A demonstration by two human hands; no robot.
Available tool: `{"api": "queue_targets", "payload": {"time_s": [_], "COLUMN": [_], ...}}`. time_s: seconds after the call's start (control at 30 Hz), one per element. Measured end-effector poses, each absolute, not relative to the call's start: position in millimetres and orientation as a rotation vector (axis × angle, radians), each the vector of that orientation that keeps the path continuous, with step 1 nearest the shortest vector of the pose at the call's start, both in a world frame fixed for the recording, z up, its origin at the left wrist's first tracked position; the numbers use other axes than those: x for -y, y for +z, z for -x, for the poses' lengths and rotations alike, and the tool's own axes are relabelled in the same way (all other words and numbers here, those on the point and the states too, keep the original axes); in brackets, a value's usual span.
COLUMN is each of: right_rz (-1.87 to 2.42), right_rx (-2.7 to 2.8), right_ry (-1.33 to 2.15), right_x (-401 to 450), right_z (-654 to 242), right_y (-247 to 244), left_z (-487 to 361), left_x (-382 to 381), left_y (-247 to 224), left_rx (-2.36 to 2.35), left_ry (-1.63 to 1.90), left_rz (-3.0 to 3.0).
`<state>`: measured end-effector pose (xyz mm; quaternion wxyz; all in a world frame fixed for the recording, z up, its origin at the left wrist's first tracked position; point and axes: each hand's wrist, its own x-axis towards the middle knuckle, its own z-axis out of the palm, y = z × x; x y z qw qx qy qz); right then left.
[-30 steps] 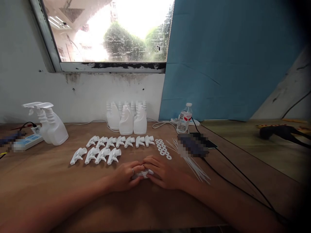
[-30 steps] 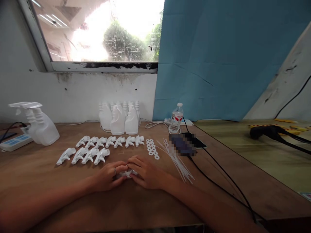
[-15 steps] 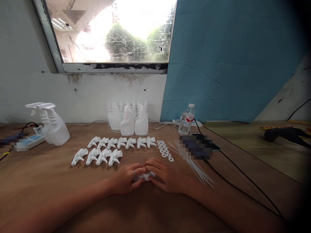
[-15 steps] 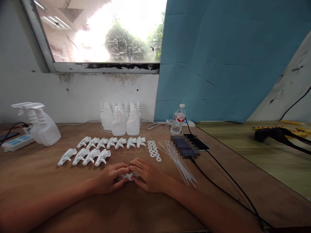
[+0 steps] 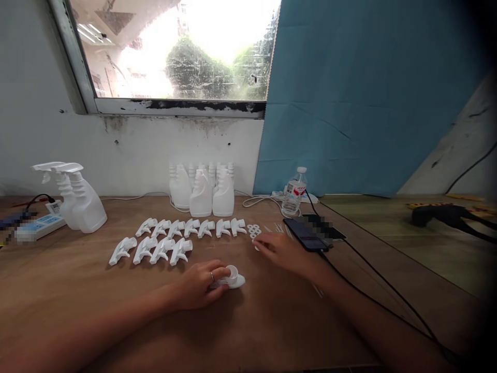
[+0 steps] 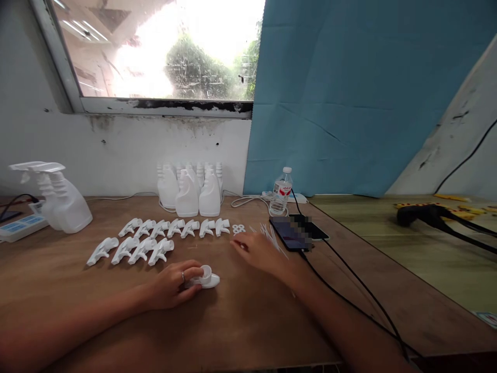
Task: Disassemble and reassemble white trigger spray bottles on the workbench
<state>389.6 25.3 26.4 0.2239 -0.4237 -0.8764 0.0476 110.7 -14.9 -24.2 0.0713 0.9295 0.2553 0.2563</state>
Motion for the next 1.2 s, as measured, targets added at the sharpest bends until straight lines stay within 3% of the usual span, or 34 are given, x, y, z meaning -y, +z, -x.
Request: {"api": "queue_targets", "payload": {"time_s": [0.1, 0.23, 0.4, 0.63, 0.87, 1.07, 1.2], "right_rz": [1.743, 2.17, 2.243, 2.273, 2.094, 1.172, 0.997], "right_rx": [2.359, 2.34, 2.351, 2.187, 2.008, 1.799, 2.003], "right_ry": [-0.004, 0.273, 0.615, 0.773, 0.64, 0.847, 0.828], "right_x": [-48.5, -65.7, -63.0, -61.6, -58.2, -36.9, -20.6], "right_z": [-422.0, -457.5, -464.8, -459.3, -458.0, -414.4, -383.5], "right_y": [35.2, 36.9, 37.5, 40.9, 55.2, 54.9, 33.0], "left_z": [-111.1, -111.5, -111.1, -111.1, -110.7, -110.4, -110.2], "left_x": [14.5, 14.4, 14.5, 14.5, 15.1, 13.5, 12.6], "left_y": [-23.9, -22.0, -21.7, -22.3, -21.1, -23.7, -25.1], "left_rx": [-0.759, -0.738, -0.743, -0.745, -0.742, -0.724, -0.742], "left_ry": [0.77, 0.773, 0.761, 0.745, 0.741, 0.737, 0.715], "left_rz": [-2.786, -2.77, -2.77, -2.77, -2.769, -2.771, -2.782]}}
